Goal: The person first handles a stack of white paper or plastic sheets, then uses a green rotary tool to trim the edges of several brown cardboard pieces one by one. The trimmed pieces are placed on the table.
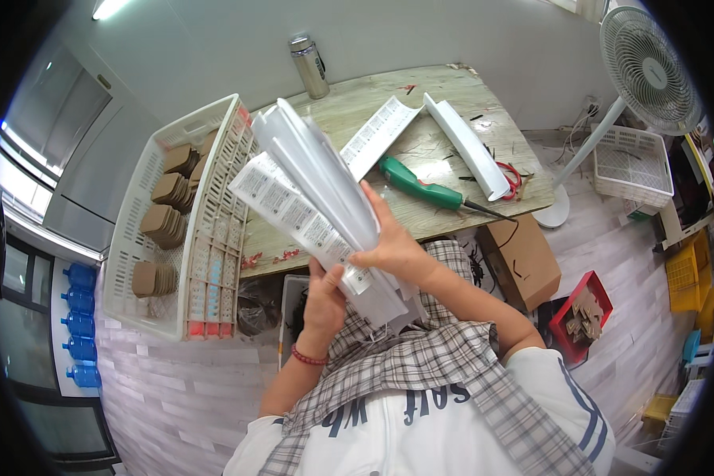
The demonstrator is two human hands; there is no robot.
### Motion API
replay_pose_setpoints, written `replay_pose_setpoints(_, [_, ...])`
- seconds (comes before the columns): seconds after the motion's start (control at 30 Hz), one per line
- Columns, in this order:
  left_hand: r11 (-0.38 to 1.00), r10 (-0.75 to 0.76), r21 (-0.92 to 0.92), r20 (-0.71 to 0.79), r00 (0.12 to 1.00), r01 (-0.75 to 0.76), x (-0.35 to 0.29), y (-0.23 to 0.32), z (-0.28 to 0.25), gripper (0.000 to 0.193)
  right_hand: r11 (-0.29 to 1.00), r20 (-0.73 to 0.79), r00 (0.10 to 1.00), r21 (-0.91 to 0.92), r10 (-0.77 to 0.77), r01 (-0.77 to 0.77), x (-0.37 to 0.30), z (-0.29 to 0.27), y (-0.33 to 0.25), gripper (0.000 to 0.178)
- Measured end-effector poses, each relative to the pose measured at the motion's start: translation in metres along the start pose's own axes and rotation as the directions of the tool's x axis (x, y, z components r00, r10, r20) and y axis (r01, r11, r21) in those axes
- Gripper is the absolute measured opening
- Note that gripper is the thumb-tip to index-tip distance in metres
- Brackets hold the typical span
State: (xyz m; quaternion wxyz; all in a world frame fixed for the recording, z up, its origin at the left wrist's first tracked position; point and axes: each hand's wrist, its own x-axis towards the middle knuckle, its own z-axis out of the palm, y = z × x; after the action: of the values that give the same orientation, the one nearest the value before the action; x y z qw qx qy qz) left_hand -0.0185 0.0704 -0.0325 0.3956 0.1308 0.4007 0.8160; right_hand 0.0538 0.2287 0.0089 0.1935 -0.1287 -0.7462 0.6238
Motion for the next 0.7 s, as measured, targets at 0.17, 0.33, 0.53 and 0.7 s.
replay_pose_setpoints(0.17, [0.989, -0.144, 0.054, 0.112, 0.983, 0.139, 0.009, -0.018, 0.015, 0.071, 0.974, -0.087, 0.99, 0.209, 0.111, -0.091, 0.0, -0.041, -0.007, 0.112])
replay_pose_setpoints(0.33, [0.972, -0.201, 0.162, 0.216, 0.955, 0.168, 0.028, -0.023, 0.022, 0.08, 0.966, -0.18, 0.968, 0.219, 0.174, -0.133, 0.015, -0.089, -0.007, 0.108])
replay_pose_setpoints(0.53, [0.964, -0.067, 0.255, -0.025, 0.997, 0.072, 0.048, -0.022, -0.01, 0.047, 0.977, -0.189, 0.96, -0.011, 0.209, -0.215, 0.06, -0.141, -0.011, 0.107])
replay_pose_setpoints(0.7, [0.883, 0.336, 0.44, -0.358, 0.871, -0.16, 0.091, 0.009, -0.077, 0.029, 0.932, -0.104, 0.99, -0.338, 0.099, -0.129, 0.123, -0.173, -0.007, 0.108])
